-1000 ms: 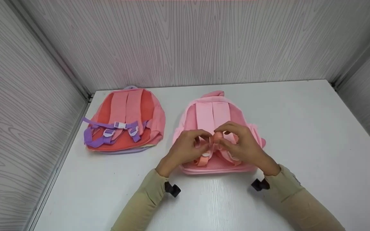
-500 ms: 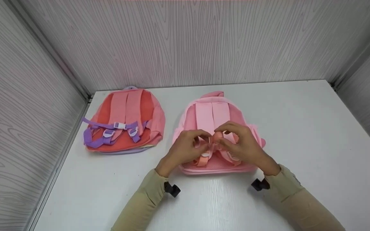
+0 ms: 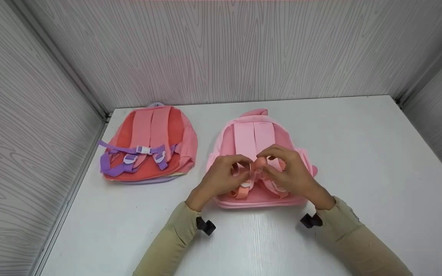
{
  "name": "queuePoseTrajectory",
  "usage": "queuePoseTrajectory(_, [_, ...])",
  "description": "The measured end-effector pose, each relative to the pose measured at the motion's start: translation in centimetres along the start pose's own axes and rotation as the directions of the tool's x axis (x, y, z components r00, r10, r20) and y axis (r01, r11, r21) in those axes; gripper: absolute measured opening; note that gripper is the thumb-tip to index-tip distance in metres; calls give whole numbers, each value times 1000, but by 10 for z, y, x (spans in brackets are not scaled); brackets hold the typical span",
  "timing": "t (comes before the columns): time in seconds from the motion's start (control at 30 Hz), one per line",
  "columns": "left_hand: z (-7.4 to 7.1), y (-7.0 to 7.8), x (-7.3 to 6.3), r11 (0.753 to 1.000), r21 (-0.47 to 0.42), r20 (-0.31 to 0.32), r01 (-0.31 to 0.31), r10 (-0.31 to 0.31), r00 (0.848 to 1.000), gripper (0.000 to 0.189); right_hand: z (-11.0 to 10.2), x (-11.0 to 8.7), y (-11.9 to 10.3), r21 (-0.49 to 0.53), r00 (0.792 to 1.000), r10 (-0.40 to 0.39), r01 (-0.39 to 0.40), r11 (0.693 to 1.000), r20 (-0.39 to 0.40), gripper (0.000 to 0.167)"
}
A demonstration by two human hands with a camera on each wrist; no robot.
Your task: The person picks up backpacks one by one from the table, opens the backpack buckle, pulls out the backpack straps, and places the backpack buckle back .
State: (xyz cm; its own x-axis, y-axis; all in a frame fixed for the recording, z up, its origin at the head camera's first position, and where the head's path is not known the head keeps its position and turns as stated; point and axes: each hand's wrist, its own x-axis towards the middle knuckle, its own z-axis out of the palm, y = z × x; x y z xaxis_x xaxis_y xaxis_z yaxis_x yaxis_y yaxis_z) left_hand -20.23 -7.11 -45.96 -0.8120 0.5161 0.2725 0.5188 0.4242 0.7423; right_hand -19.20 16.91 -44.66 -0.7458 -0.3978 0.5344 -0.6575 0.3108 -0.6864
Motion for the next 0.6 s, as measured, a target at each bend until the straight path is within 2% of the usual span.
queuePoseTrajectory(0.37, [1,-1,0,1000,1,6,8,-8,1000,21,-3,0,0,1,1000,4,-4,1000,0,18])
queuePoseTrajectory(0.6, [1,-1,0,1000,-6,14,22,-22,1000,23,-6,1,-1,16,1000,7,-7,1000,3,22])
